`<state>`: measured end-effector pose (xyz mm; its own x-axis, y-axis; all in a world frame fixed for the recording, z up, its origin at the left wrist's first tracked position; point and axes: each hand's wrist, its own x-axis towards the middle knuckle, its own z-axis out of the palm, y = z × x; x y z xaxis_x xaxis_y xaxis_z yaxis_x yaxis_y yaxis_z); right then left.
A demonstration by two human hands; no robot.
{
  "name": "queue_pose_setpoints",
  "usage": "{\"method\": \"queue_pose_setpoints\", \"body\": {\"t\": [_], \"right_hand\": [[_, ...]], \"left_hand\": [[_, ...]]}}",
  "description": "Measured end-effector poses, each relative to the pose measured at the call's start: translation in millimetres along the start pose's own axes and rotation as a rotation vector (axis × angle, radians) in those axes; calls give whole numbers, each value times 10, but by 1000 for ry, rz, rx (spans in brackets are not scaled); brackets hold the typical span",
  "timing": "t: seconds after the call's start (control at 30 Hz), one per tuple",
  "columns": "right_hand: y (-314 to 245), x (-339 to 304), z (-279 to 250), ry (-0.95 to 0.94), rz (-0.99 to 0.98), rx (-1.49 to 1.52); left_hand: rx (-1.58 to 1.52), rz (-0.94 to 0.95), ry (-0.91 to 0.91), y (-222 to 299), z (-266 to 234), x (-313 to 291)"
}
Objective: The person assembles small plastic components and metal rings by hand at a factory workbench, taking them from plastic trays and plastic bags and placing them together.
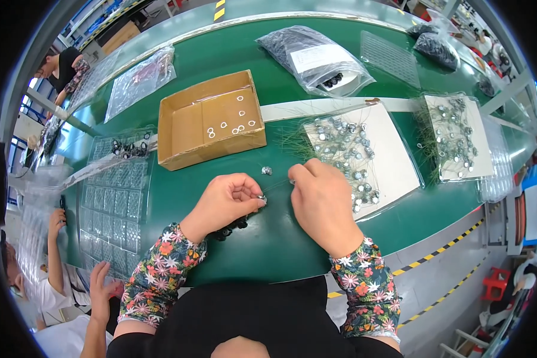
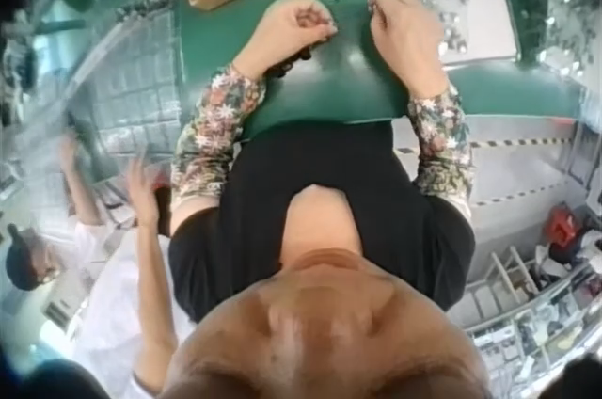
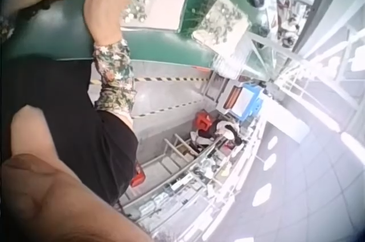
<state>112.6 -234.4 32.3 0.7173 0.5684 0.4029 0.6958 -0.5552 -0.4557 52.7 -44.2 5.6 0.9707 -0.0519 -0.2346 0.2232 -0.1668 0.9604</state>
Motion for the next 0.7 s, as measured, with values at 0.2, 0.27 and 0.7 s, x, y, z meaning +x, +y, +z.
{"method": "queue_pose_setpoints", "body": {"t": [0.2,0.27,0.7], "right_hand": [[44,-4,-169,18,-21,-186],[59,-16,-240,82,73,35],[616,-126,-514,123,277,-196]], "left_hand": [[-19,34,66,73,-45,-116],[-36,52,89,57,-75,-156],[-242,108,-4,135,-35,-395]]}}
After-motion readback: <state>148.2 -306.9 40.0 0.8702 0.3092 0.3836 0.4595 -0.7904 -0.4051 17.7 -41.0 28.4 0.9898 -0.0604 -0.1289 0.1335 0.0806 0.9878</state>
